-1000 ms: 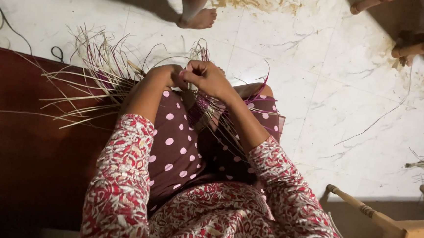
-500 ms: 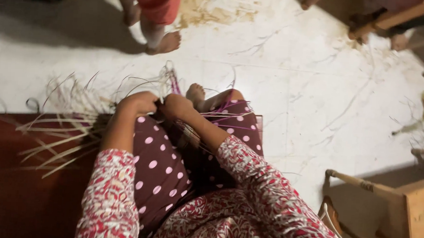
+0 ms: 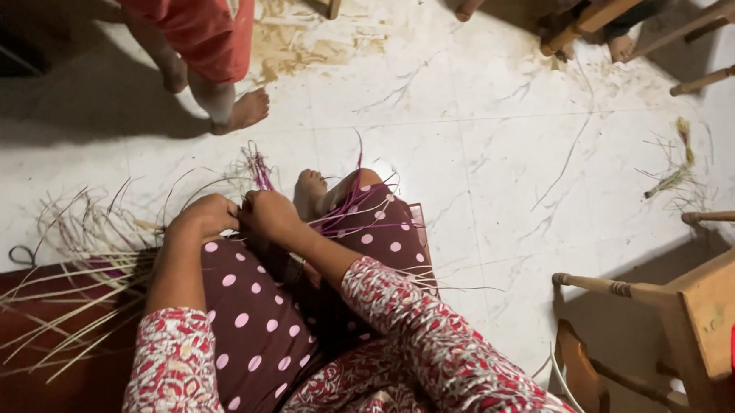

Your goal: The person is weaving thin, flexible fibers together to create a patterned mat or basket using their hands.

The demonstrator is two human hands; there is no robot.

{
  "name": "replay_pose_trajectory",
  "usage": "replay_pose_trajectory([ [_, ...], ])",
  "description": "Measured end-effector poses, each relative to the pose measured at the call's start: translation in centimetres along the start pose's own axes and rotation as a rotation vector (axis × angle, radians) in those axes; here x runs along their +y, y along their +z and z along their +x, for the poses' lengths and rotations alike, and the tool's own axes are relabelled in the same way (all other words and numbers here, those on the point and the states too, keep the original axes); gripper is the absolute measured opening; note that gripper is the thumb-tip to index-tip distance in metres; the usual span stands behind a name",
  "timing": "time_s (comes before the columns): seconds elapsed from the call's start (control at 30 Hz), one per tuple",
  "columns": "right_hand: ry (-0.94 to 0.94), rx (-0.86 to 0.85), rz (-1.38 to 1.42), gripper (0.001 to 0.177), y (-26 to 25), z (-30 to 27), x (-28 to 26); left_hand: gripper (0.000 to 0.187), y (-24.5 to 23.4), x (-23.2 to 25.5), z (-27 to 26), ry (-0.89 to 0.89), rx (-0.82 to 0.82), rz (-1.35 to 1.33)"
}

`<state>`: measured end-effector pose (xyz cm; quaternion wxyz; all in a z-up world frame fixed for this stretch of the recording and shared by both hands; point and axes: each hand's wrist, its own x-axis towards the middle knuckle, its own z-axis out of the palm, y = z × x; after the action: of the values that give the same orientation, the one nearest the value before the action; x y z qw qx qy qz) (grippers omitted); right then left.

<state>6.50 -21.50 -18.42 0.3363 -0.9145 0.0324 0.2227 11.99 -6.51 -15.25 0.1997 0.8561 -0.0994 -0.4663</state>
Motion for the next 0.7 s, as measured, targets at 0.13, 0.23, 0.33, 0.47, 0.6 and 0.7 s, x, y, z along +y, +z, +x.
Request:
replay_pose_trajectory([
  [0.13, -0.013, 0.073, 0.041, 0.028, 0.6, -0.1, 0.3, 0.036, 0.1, 1.2, -1.3, 0.004, -0.022, 0.002],
  [0.23, 0.002, 0.013, 0.068, 0.03, 0.2, -0.5, 0.1, 0.032, 0.8, -0.2, -0.3, -0.003, -0.001, -0.017],
  [0.33, -0.062, -0.125, 0.059, 0.033, -1.2, -1.9, -0.8, 0.047, 0.7, -0.4, -0.5, -0.024, -0.037, -0.063],
  [0.47, -0.091, -0.193, 0.197, 0.046, -5.0, -3.8, -3.5, 0.032, -0.7, 1.4, -3.2, 0.003, -0.056, -0.503],
  [0.6, -0.176, -0.022, -0.4, 0.046, -1.3, -1.6, -1.9, 0.047, 1.3, -3.1, 4.2, -0.003, -0.008, -0.047],
  [0.7, -0.173, -0.053, -0.52, 0.04, 3.3, 0.9, 1.3, 0.035, 4.0, -6.1, 9.4, 0.042, 0.025, 0.039],
])
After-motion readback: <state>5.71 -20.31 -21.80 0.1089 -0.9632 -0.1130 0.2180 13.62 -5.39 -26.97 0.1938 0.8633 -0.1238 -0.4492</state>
